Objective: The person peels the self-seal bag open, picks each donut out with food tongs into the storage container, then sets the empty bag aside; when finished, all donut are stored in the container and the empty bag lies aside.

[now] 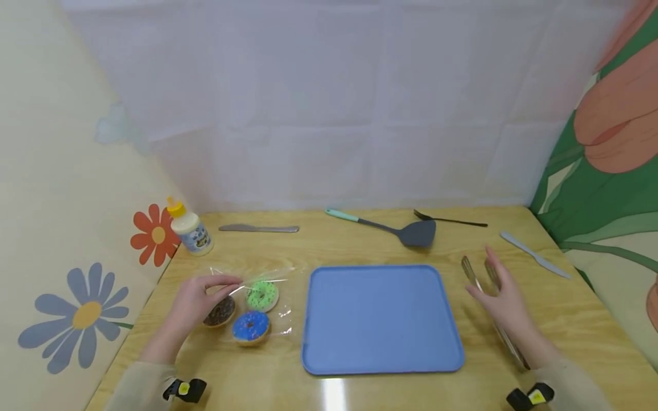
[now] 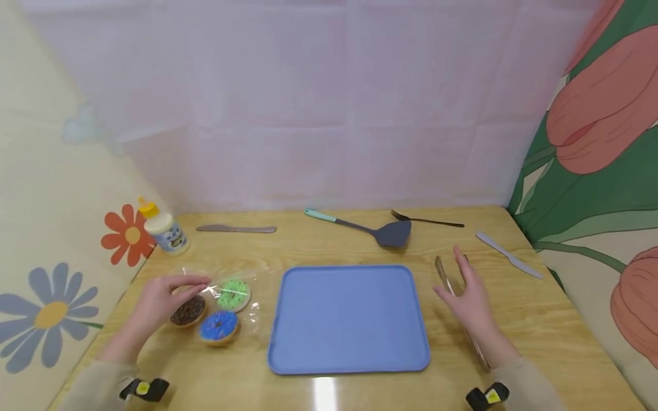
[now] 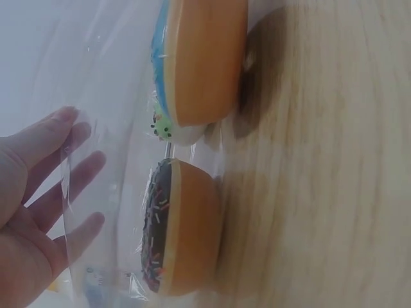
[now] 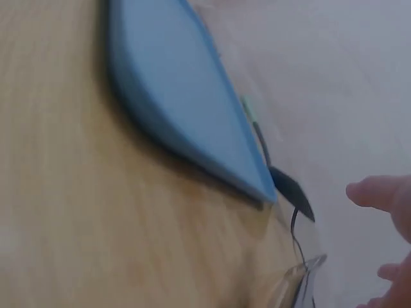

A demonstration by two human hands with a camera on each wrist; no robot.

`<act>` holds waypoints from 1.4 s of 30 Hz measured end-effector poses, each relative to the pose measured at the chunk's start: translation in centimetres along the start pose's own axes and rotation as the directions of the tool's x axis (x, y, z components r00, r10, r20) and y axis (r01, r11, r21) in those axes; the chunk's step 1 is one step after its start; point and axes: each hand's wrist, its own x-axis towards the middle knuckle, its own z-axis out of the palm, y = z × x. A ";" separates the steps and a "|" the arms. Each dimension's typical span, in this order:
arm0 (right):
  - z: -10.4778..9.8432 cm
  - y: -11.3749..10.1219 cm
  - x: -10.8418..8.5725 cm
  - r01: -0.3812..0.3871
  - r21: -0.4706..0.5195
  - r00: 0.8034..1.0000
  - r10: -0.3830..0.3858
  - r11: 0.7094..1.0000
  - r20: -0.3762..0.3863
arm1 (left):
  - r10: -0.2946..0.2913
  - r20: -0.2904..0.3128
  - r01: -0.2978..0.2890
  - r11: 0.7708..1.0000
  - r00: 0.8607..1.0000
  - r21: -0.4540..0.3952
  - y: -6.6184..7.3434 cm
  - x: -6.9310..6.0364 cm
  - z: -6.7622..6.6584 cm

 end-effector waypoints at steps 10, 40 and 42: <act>-1.1 3.7 -4.0 -0.047 -0.126 0.999 0.046 0.991 -0.011 | 0.015 -0.042 -0.015 1.000 0.999 0.005 -0.3 -0.2 0.6; -1.4 4.4 -3.7 0.014 -0.227 0.999 -0.004 0.974 0.046 | 0.014 -0.025 -0.014 1.000 1.000 -0.005 -0.1 -0.3 0.3; -2.1 4.0 -3.3 -0.008 -0.191 0.998 0.021 0.982 0.066 | 0.002 -0.016 -0.003 1.000 1.000 -0.017 -0.1 -0.3 0.2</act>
